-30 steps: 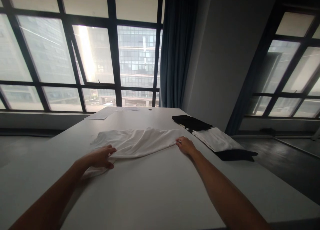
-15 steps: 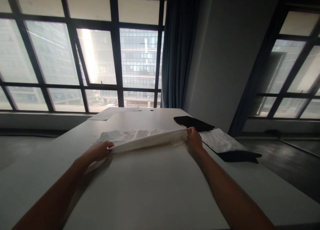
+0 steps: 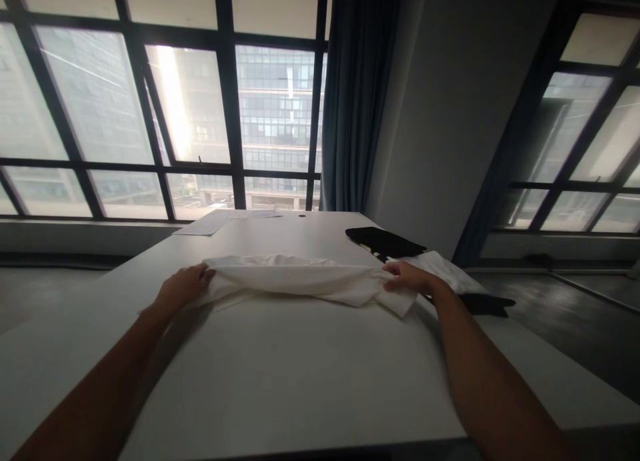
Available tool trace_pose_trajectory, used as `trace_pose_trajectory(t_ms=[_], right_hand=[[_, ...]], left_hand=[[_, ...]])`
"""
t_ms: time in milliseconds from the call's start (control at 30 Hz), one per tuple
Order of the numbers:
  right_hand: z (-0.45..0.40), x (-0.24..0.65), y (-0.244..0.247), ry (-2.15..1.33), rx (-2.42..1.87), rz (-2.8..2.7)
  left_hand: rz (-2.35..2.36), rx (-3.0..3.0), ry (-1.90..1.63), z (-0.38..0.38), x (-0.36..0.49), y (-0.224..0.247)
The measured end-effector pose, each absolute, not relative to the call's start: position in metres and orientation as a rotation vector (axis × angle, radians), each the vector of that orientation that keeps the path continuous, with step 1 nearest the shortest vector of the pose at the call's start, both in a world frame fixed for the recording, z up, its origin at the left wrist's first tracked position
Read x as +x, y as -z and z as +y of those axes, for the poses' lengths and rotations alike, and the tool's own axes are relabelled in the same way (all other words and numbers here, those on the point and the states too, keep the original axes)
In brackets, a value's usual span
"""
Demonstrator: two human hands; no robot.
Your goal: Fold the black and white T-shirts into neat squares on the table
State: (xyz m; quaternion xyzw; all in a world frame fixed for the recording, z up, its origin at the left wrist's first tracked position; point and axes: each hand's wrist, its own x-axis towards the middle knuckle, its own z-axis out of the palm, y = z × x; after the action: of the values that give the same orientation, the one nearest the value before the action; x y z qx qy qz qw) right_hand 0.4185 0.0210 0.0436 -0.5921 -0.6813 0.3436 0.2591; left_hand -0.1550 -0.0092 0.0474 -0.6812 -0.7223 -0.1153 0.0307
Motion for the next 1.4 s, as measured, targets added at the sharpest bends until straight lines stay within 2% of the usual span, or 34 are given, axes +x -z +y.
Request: trace_pose_trajectory(t_ms=[167,267,333,500,567,800,1133,1233,1400], right_hand=[[0.033,0.402,-0.023,0.093,-1.987,-1.646],[0.037,0.386,-0.016,0.428,-2.072,-1.581],[0.039,0.380,-0.016,0.364,-2.078,-1.617],[0.040,0.384,-0.013,-0.294,-1.831,-2.024],[0.039,0.386,-0.008,-0.428,-1.729,-2.115],[0.044,0.378,-0.004,-0.087,-1.706,-2.103],[0.047,0.377,-0.013,-0.055,-1.650,-1.773],[0.044,0.375,-0.019,-0.050,-1.624,-1.666],[0.038,0.393,-0.044,-0.128,-1.374,-1.510]], left_hand=[[-2.114,-1.933,0.498,-0.013,-0.155,-0.048],[-1.953,-1.861,0.571,-0.011,-0.148,-0.040],[-1.957,-1.950,0.574,-0.008,-0.142,-0.034],[-1.968,-2.475,0.407,0.001,-0.141,-0.017],[-1.902,-2.576,0.391,0.005,-0.145,-0.012],[-1.799,-2.467,0.491,0.010,-0.150,-0.010],[-1.938,-2.430,0.464,0.018,-0.170,-0.007],[-1.966,-2.323,0.619,0.013,-0.168,-0.015],[-1.936,-2.161,1.092,-0.005,-0.169,-0.046]])
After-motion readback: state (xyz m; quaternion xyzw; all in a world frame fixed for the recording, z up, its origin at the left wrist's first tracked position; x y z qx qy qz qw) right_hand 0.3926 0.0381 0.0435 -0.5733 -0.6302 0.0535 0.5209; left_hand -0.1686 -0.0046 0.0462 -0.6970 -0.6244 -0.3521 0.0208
